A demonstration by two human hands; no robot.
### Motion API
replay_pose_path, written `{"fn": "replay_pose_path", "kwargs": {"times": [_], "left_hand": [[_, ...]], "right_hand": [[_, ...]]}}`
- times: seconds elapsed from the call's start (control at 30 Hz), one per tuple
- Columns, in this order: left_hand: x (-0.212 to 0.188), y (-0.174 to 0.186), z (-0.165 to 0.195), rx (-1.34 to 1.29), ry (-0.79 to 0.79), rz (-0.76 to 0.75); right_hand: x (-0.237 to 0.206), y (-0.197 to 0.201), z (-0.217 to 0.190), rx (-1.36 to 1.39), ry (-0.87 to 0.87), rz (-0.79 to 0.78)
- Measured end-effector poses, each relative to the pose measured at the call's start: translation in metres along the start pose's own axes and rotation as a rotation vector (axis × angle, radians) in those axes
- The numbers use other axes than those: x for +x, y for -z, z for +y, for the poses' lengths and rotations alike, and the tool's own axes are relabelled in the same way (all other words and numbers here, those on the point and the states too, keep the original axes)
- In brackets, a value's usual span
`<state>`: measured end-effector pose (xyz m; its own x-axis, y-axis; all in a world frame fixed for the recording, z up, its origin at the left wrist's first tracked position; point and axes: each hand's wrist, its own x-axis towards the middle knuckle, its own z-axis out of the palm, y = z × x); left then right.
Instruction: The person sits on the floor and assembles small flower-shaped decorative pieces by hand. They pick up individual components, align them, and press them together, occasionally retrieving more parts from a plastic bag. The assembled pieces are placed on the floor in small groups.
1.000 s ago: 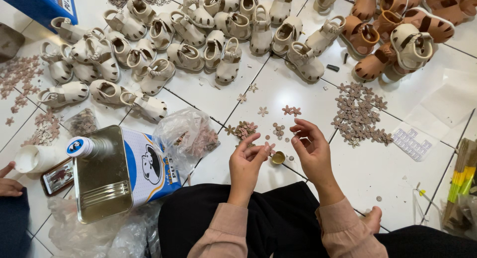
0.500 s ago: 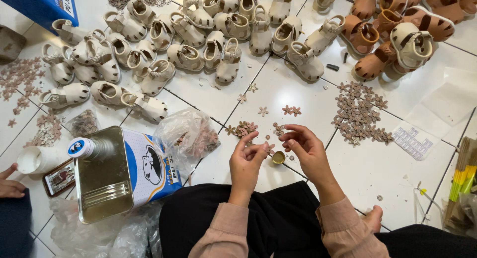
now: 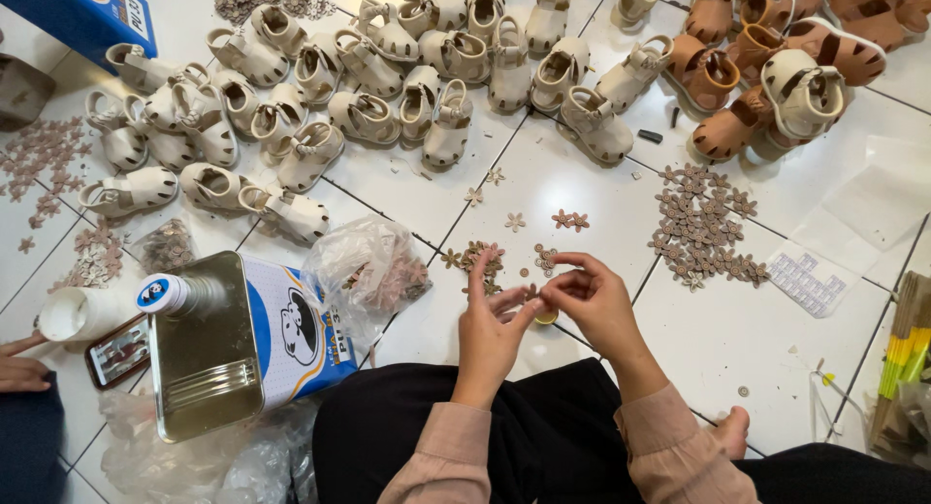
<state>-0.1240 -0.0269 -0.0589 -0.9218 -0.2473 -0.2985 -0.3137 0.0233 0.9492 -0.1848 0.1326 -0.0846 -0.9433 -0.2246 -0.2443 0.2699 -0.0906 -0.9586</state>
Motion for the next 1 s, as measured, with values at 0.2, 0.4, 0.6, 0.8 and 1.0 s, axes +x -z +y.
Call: {"fn": "replay_pose_path", "kwargs": {"times": [0.2, 0.4, 0.6, 0.8, 1.0], "left_hand": [[0.013, 0.003, -0.019, -0.050, -0.217, 0.214], [0.009, 0.031, -0.017, -0.474, -0.207, 0.312], [0.003, 0.045, -0.009, -0.585, -0.218, 0.365], [0.005, 0.051, -0.015, -0.755, -0.238, 0.306], [0.004, 0.055, -0.016, -0.720, -0.263, 0.281]], "right_hand": [[0.035, 0.021, 0.012, -0.120, -0.088, 0.265], [0.020, 0.037, 0.023, -0.663, -0.084, 0.344], [0.028, -0.028, 0.026, -0.789, 0.219, 0.129], [0.031, -0.086, 0.035, -0.938, 0.295, 0.013], [0.022, -0.100, 0.044, -1.083, 0.420, 0.012]]}}
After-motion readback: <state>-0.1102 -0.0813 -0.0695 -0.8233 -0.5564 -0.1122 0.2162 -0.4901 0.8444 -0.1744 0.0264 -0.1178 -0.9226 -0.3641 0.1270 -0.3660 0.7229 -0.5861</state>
